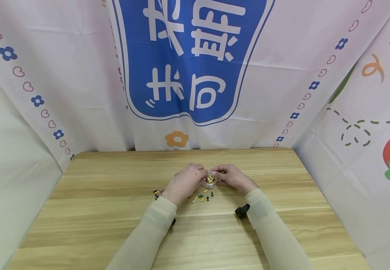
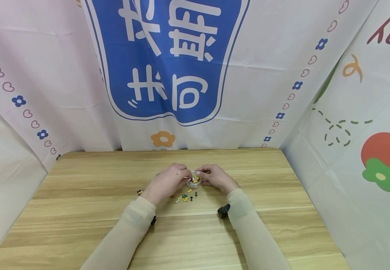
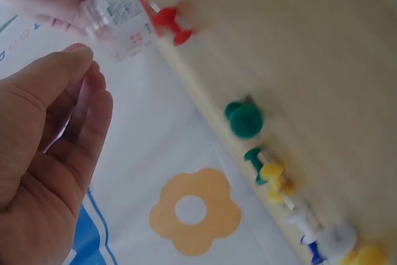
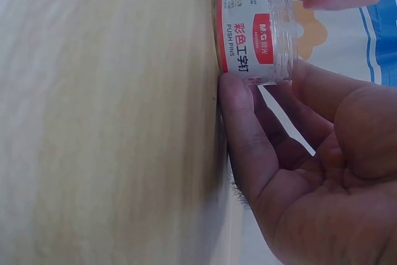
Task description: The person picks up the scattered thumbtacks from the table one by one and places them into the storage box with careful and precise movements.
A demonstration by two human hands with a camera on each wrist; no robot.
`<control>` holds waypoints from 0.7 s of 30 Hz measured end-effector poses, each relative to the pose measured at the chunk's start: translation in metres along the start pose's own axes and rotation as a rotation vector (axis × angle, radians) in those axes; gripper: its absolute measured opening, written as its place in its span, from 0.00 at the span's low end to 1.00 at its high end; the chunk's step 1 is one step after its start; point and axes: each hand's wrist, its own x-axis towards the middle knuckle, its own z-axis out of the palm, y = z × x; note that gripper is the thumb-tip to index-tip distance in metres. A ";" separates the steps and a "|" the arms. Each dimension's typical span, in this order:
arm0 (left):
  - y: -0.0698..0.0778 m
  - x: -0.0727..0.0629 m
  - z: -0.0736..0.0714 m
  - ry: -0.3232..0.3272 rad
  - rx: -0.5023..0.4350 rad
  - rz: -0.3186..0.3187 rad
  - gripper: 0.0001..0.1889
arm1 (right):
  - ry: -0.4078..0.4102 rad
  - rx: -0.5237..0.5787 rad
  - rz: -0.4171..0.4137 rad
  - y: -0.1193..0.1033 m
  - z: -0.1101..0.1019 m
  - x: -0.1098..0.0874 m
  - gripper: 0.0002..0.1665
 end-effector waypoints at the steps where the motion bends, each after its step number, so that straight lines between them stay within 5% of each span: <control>1: -0.001 -0.001 -0.002 -0.004 -0.013 -0.001 0.09 | -0.001 0.003 0.001 0.000 0.000 0.000 0.22; 7: -0.006 -0.009 -0.018 -0.052 -0.081 -0.029 0.08 | 0.002 0.015 0.009 0.001 0.000 0.001 0.22; 13: -0.010 -0.017 -0.034 -0.167 -0.114 -0.107 0.06 | 0.000 0.016 0.006 0.001 0.000 0.002 0.22; 21: -0.013 -0.023 -0.037 -0.292 -0.121 -0.147 0.05 | -0.006 0.021 0.000 0.000 0.000 0.000 0.22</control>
